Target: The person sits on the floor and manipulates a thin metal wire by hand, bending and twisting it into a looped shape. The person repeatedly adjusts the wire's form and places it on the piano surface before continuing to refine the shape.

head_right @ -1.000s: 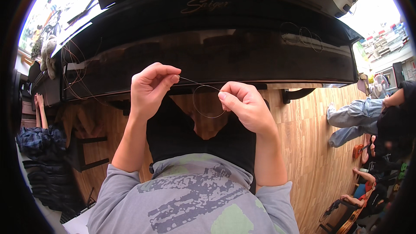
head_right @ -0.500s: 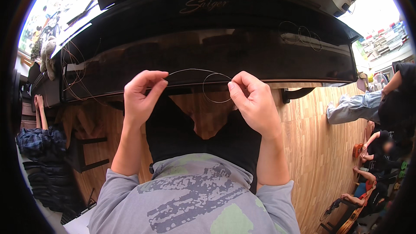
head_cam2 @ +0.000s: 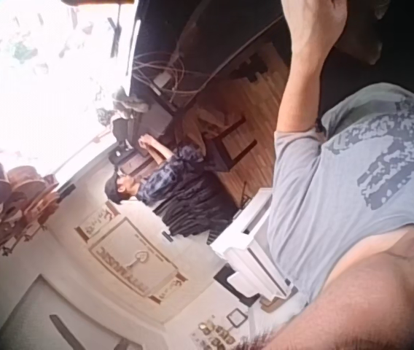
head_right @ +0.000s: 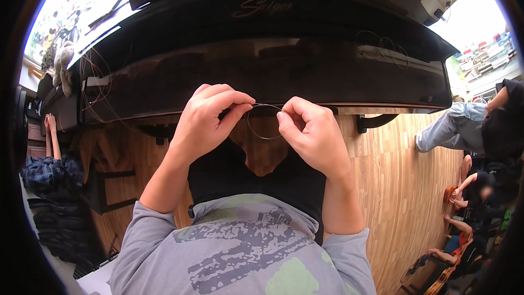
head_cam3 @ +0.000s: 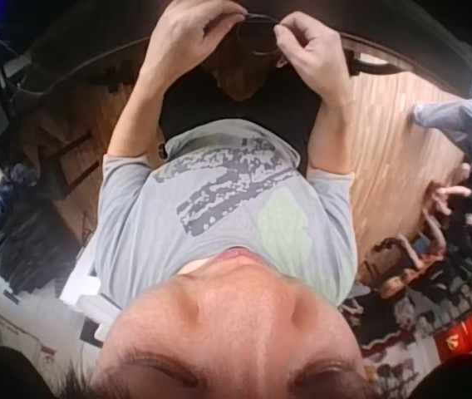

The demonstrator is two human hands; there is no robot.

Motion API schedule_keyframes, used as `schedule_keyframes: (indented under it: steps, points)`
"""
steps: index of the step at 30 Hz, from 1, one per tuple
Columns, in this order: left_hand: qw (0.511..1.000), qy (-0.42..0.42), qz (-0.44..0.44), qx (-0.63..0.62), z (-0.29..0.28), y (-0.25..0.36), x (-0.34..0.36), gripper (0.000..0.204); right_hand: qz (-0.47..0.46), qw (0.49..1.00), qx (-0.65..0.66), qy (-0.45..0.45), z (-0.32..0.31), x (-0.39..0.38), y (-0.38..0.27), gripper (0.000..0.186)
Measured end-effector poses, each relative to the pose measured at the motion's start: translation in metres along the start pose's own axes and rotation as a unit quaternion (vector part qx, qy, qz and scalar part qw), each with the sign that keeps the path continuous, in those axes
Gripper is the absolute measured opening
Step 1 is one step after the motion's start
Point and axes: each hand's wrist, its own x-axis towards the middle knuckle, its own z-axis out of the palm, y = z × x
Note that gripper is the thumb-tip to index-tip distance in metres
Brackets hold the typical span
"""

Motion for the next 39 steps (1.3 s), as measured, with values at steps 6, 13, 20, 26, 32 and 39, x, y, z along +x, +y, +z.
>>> schedule_keyframes:
  steps: [6,13,20,26,32,39]
  points:
    - [0.995,0.055,-0.055,-0.065,-0.003,-0.010,-0.007,0.009,0.006,0.999,-0.027,0.021,-0.006,0.000,0.008,0.016]
    - [0.978,0.112,-0.127,-0.119,-0.006,-0.024,-0.026,0.007,0.005,0.997,-0.060,0.053,-0.012,0.002,0.011,0.014]
    - [0.969,0.075,-0.192,-0.135,-0.003,-0.030,-0.039,0.011,0.003,0.998,-0.035,0.054,-0.016,0.002,0.004,0.014]
    - [0.991,0.123,-0.061,-0.003,0.001,-0.003,-0.023,0.033,-0.017,1.000,-0.012,0.024,-0.013,0.004,0.006,0.015]
    - [0.994,0.110,0.001,0.014,0.023,0.011,-0.018,0.037,-0.027,0.997,0.072,-0.004,-0.008,0.004,0.007,0.016]
    - [0.991,0.127,0.012,0.035,0.035,0.015,-0.014,0.041,0.010,0.974,0.221,-0.052,-0.006,0.004,0.014,0.015]
